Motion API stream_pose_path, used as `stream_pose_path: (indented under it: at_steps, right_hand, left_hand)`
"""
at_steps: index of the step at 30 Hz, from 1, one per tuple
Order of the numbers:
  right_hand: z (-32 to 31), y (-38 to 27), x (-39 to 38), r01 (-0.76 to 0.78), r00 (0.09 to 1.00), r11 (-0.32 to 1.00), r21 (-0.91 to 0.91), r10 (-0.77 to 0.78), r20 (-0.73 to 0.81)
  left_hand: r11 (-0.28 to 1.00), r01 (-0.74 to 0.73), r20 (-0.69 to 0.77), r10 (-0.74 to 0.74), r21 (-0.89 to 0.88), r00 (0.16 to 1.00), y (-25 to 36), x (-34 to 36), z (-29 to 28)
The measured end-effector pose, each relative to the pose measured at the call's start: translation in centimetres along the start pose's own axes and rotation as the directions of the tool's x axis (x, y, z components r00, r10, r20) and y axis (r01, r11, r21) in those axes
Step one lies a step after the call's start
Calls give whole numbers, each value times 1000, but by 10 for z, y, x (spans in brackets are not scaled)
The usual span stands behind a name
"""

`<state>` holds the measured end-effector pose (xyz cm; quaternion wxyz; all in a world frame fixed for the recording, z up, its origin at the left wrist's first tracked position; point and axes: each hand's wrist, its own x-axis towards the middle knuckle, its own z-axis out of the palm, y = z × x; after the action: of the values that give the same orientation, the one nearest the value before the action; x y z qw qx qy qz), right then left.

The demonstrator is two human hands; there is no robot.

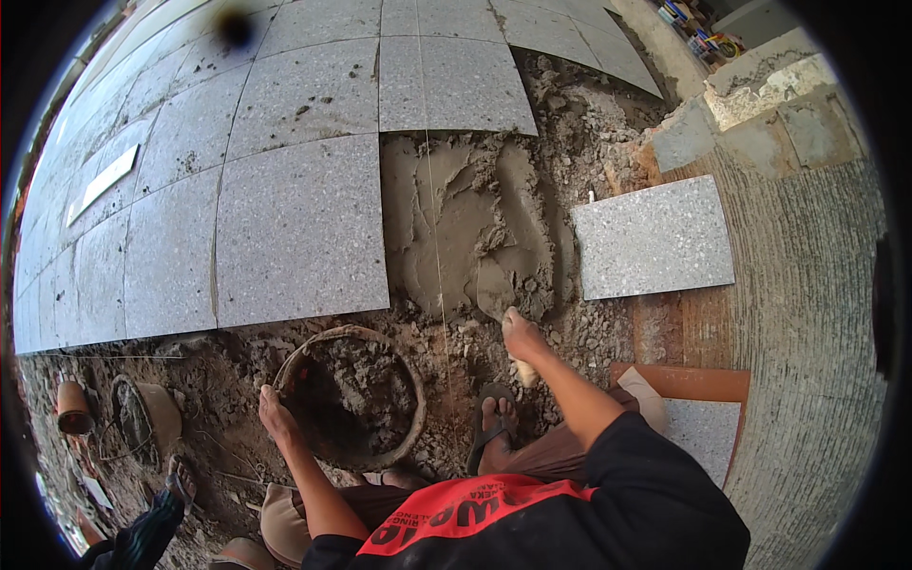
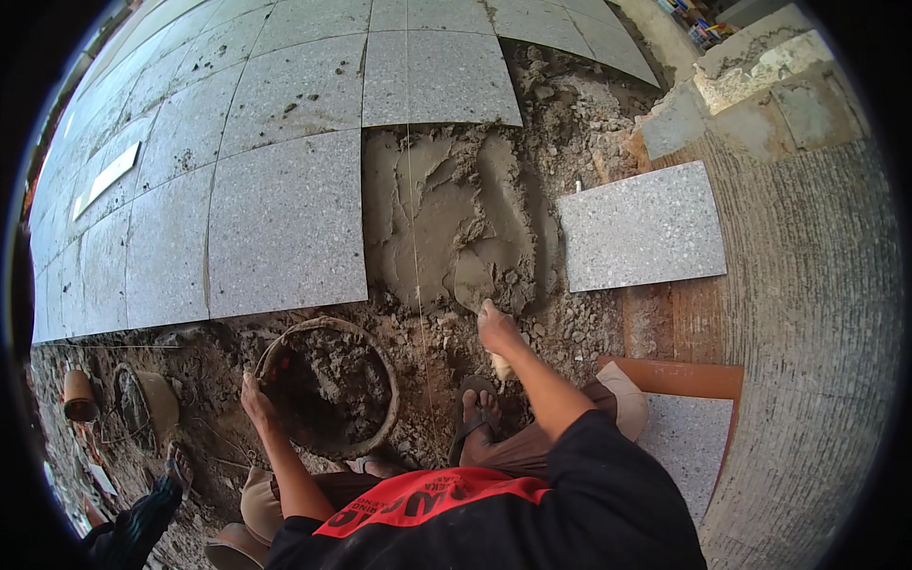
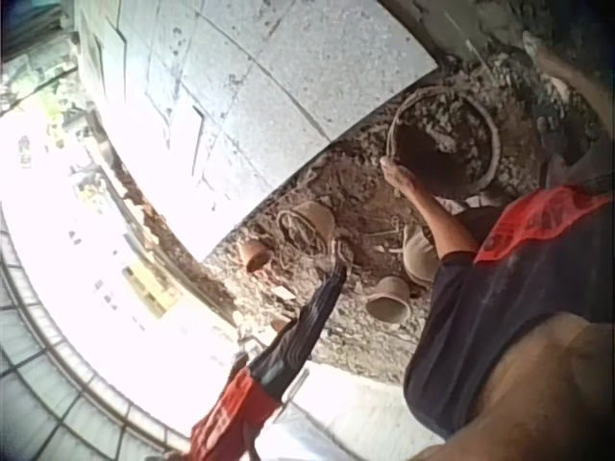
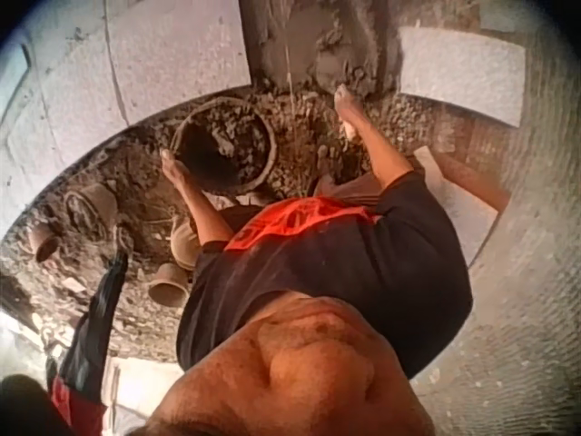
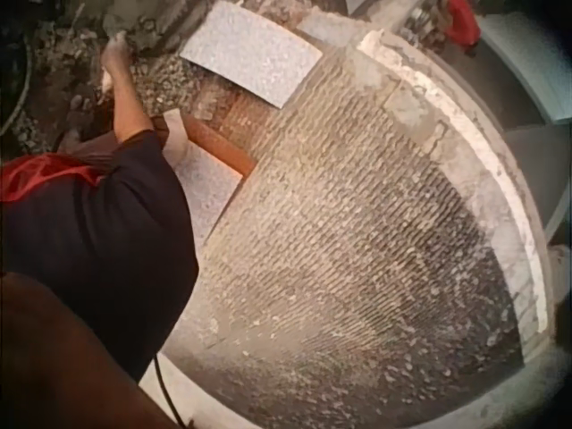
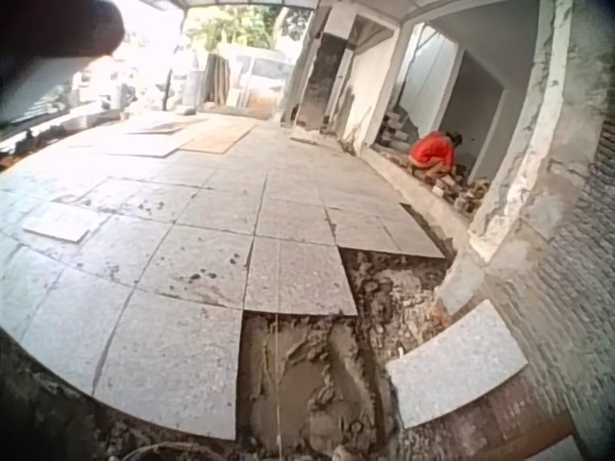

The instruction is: Applying mortar and laying tiles on a floor at a construction site.

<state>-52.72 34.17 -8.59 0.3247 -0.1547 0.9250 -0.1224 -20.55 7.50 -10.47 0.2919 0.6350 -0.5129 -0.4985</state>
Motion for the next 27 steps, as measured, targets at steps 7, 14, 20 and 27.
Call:
stream_pose_path:
  at_steps: [7,14,20,27]
  right_hand:
    - [-127,0,78,252,957,946,-204,-275,-96]
    - [-143,-68,230,238,932,714,-658,-359,-52]
    - [-175,-29,249,117,954,838,-533,-244,-174]
    - [-158,-20,273,-146,986,988,-56,141,-86]
  left_hand:
    - [982,-145,71,137,120,988,-1,1,6]
    - [975,-76,37,70,211,997,-12,-9,4]
    - [939,-34,-29,47,343,999,13,-21,-1]
    - [942,-17,-17,25,335,1000,3,-2,-3]
